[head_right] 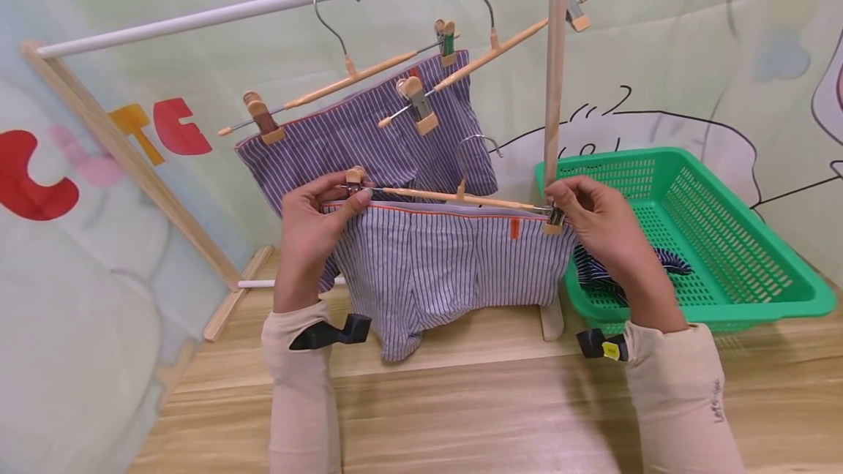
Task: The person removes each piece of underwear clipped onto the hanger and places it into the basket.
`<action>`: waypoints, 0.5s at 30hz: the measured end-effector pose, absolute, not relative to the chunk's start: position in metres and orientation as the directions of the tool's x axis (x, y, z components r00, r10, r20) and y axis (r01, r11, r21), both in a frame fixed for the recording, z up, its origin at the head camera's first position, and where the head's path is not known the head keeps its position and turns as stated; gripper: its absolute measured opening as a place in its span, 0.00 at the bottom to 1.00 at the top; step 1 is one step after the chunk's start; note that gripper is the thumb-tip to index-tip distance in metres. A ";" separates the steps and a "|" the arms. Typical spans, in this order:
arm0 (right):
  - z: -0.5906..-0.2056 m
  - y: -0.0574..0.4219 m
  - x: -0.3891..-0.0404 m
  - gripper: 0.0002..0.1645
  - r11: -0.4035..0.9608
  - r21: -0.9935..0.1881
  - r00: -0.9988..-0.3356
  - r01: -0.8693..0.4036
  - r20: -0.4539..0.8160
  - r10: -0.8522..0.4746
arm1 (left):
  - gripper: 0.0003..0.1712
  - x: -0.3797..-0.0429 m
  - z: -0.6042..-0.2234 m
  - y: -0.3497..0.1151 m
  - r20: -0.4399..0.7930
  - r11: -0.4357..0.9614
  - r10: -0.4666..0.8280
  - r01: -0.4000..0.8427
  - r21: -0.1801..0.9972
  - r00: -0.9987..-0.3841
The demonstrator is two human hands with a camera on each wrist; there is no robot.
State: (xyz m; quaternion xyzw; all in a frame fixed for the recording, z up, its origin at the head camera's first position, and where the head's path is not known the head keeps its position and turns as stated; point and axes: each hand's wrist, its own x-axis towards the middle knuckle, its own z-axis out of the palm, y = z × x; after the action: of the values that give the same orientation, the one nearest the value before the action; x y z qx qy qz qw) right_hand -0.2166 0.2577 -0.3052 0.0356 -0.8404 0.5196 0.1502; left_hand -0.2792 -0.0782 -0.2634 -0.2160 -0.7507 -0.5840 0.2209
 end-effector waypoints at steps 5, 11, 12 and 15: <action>-0.305 0.260 -0.216 0.34 0.421 -0.885 -0.965 -0.200 0.253 0.074 | 0.17 -0.276 -0.263 -0.078 0.581 0.226 0.043 0.574 0.787 -0.813; -0.306 0.260 -0.217 0.36 0.390 -0.905 -0.969 -0.171 0.227 0.102 | 0.17 -0.276 -0.264 -0.077 0.584 0.198 0.055 0.582 0.789 -0.810; -0.305 0.259 -0.217 0.36 0.380 -0.909 -0.969 -0.169 0.225 0.106 | 0.17 -0.276 -0.264 -0.077 0.583 0.195 0.058 0.582 0.789 -0.810; -0.305 0.258 -0.218 0.36 0.375 -0.913 -0.964 -0.164 0.228 0.133 | 0.17 -0.275 -0.264 -0.077 0.579 0.189 0.062 0.580 0.793 -0.813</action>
State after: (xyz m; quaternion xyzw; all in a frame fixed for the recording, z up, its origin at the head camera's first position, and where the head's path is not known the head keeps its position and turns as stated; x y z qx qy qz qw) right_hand -0.2177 0.2576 -0.3053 0.0093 -0.8183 0.5591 0.1329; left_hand -0.2751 -0.0766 -0.2641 -0.2167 -0.7402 -0.5986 0.2161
